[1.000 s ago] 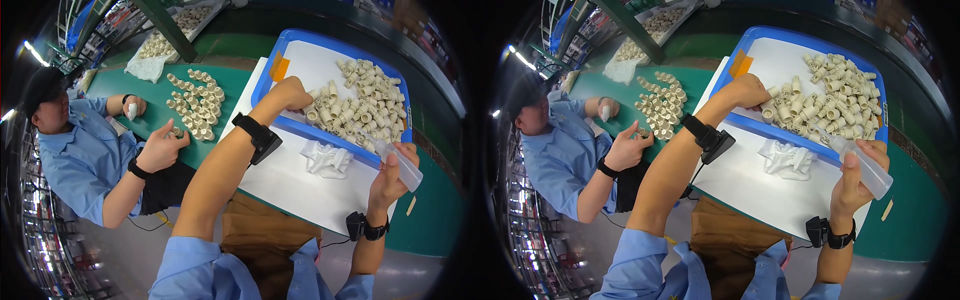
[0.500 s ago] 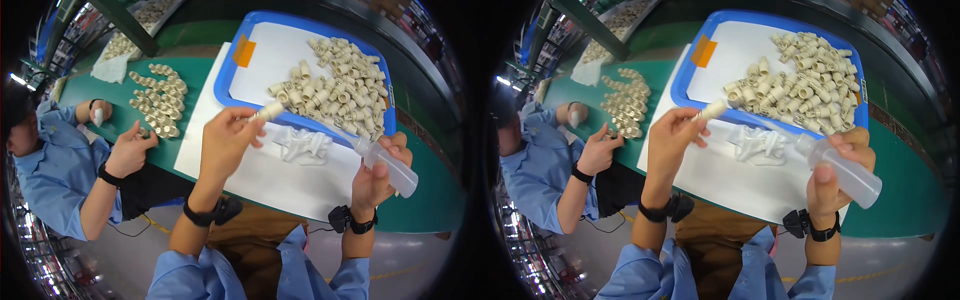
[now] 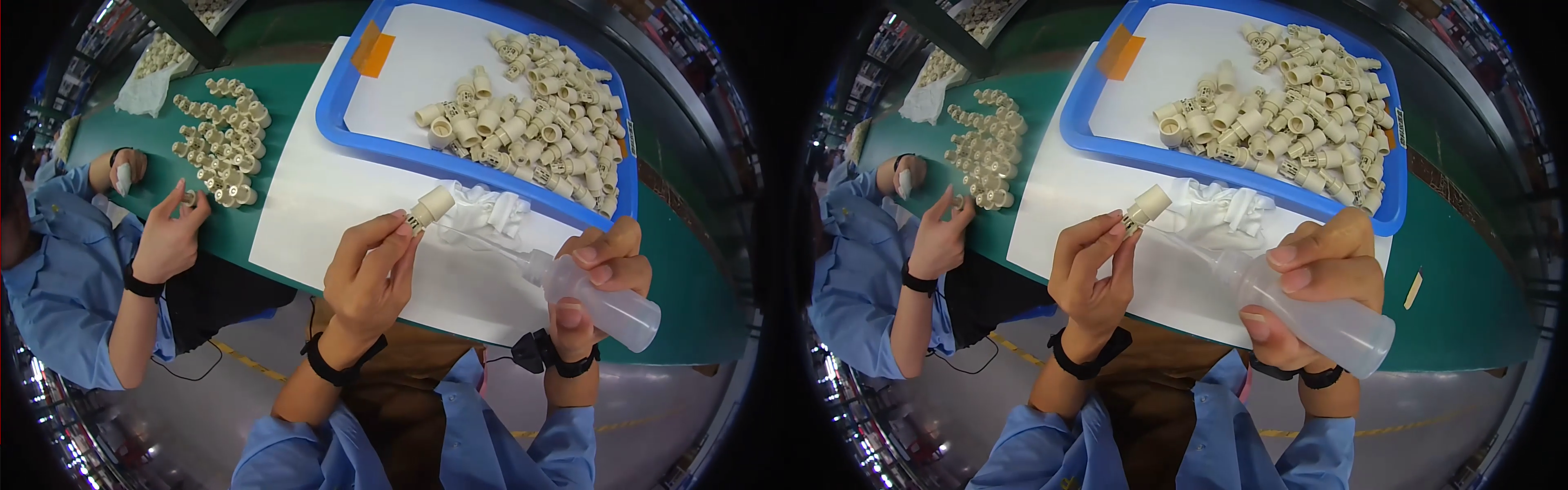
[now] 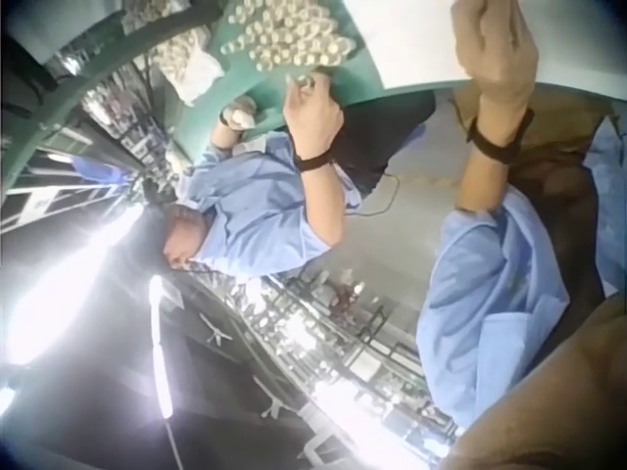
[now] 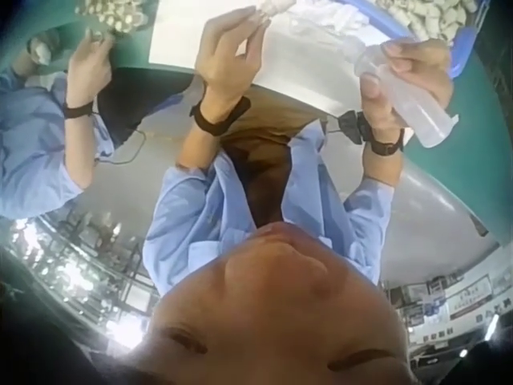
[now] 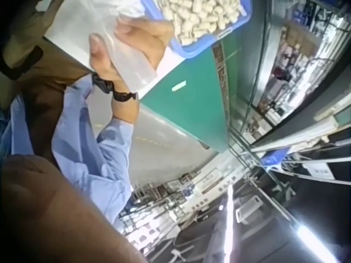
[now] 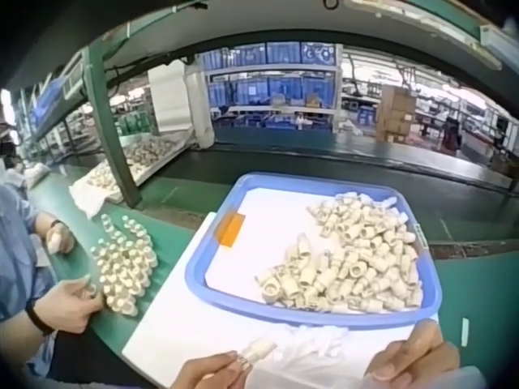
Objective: The person picks up a plastic component from a tray, applies liquid to it from a squeeze bottle, and wipes it with a cloth before setting it down.
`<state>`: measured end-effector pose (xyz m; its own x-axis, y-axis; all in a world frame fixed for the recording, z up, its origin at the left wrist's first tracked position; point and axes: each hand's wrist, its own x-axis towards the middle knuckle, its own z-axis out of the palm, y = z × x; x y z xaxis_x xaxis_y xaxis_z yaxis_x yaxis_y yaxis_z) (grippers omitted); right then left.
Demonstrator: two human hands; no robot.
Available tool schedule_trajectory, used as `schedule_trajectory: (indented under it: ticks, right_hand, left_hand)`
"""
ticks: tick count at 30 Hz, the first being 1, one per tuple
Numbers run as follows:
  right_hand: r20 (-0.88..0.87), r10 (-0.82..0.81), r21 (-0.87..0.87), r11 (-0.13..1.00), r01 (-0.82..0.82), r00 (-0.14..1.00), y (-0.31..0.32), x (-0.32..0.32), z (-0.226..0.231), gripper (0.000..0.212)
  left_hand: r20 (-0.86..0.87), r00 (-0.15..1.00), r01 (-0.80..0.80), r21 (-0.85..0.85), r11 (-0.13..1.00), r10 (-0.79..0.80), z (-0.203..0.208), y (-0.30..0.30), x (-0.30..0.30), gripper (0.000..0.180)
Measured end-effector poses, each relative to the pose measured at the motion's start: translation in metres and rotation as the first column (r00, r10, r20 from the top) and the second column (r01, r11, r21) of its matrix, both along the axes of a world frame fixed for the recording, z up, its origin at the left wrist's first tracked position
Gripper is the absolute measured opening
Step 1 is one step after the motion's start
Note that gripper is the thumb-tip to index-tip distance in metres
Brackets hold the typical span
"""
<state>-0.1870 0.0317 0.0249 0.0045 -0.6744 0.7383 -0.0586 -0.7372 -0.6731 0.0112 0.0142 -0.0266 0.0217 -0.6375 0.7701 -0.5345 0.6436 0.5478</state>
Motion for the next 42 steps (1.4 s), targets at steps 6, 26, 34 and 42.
schedule_trajectory:
  ticks: [6, 26, 34, 42]
  right_hand:
    - [-0.042, -0.020, 0.011, 1.000, 0.020, 0.999, 0.000, 0.004, 0.001, 0.032]
    - [-0.094, -0.029, 0.014, 0.999, 0.031, 0.995, 0.002, 0.001, 0.003, 0.033]
    - [-0.087, -0.027, 0.005, 1.000, 0.028, 0.996, 0.001, 0.000, 0.003, 0.034]
    - [-0.102, -0.038, -0.015, 0.999, 0.036, 0.994, 0.002, 0.000, 0.004, 0.034]
  left_hand:
    - [0.028, 1.000, 0.013, -0.053, 0.999, -0.011, 0.002, 0.000, -0.004, 0.019]
    - [-0.470, 0.881, 0.204, 0.290, 0.935, -0.046, 0.012, 0.005, -0.010, 0.023]
    - [-0.776, 0.625, 0.500, 0.486, 0.717, 0.090, 0.027, 0.007, -0.009, 0.021]
    - [-0.869, 0.471, 0.698, 0.471, 0.539, 0.150, 0.032, 0.003, -0.006, 0.022]
